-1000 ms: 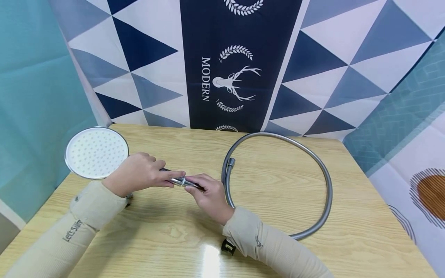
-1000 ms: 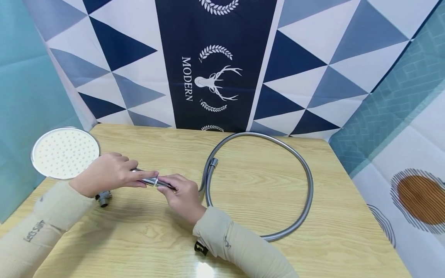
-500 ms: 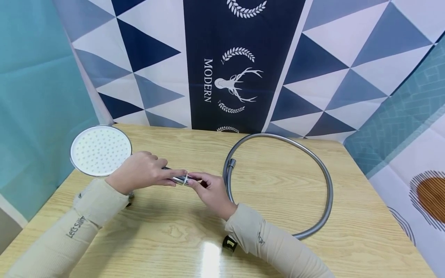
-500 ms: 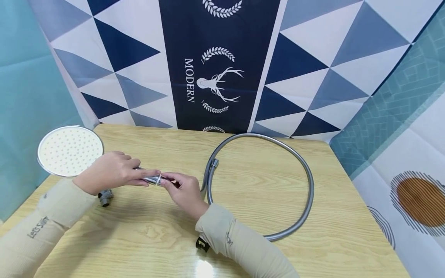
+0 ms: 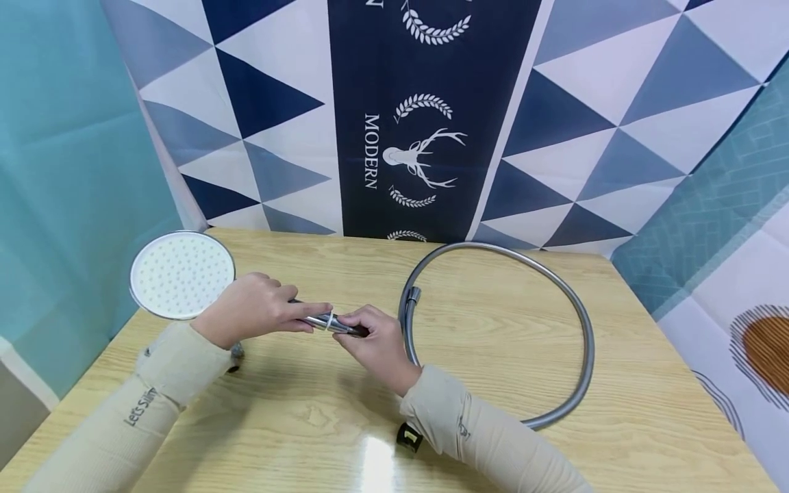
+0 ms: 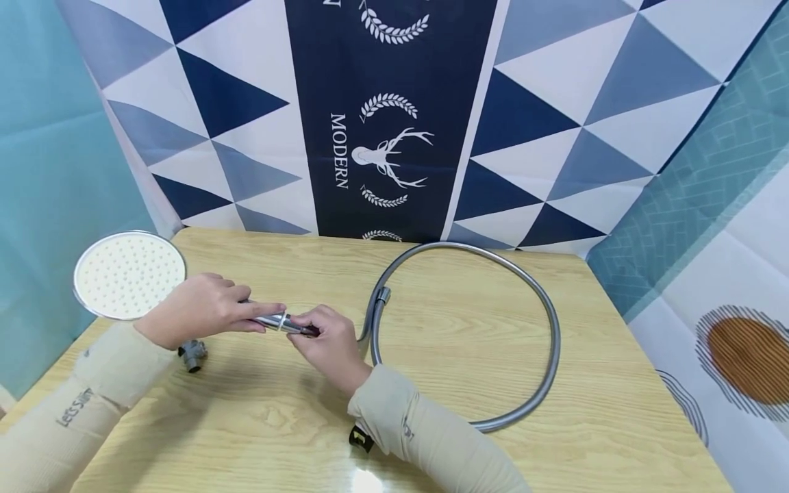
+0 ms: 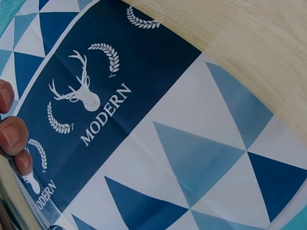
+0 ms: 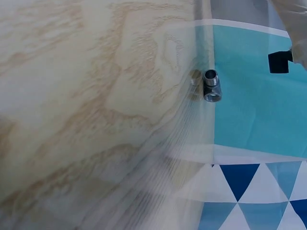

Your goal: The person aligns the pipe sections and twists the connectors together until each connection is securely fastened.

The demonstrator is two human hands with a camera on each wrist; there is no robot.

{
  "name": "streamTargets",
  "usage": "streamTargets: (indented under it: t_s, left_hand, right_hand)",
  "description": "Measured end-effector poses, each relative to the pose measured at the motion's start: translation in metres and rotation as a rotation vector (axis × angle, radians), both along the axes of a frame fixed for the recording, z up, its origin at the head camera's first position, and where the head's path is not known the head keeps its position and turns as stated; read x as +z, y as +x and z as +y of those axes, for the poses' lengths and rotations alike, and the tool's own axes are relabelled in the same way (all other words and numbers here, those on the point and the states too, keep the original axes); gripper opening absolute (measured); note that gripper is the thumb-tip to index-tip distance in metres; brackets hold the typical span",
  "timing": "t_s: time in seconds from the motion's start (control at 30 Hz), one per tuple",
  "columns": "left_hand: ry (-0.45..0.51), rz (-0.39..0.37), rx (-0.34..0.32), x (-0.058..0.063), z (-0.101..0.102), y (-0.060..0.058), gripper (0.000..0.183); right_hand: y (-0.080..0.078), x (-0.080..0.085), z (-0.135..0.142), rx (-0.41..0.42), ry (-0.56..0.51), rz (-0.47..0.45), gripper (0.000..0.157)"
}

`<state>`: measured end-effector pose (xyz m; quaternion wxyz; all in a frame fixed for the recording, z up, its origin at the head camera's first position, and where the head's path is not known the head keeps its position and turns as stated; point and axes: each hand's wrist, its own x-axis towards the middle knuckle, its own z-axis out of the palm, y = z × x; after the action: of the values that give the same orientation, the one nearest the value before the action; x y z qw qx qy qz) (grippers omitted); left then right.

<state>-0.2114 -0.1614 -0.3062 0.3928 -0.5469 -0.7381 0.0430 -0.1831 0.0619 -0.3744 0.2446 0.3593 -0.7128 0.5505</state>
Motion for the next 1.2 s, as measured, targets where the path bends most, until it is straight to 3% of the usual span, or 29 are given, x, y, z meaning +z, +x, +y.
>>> streamTargets:
  t_s: [0.13,0.83,1.2]
  left_hand:
    - [-0.001,-0.005,0.005,-0.001,0.000,0.000,0.048]
    - [-0.007,0.002,-0.005,0.000,0.001,0.001,0.048]
    - [-0.008,-0.025,0.005,-0.001,-0.002,0.002,0.048]
  right_hand:
    - [0.001,0.000,0.001,0.009,-0.031,-0.060,0.022]
    - [0.008,0.010,0.006,0.010,0.074,-0.225,0.025]
    - [0.006,0.009,0.004,0.012,0.140,-0.221,0.024]
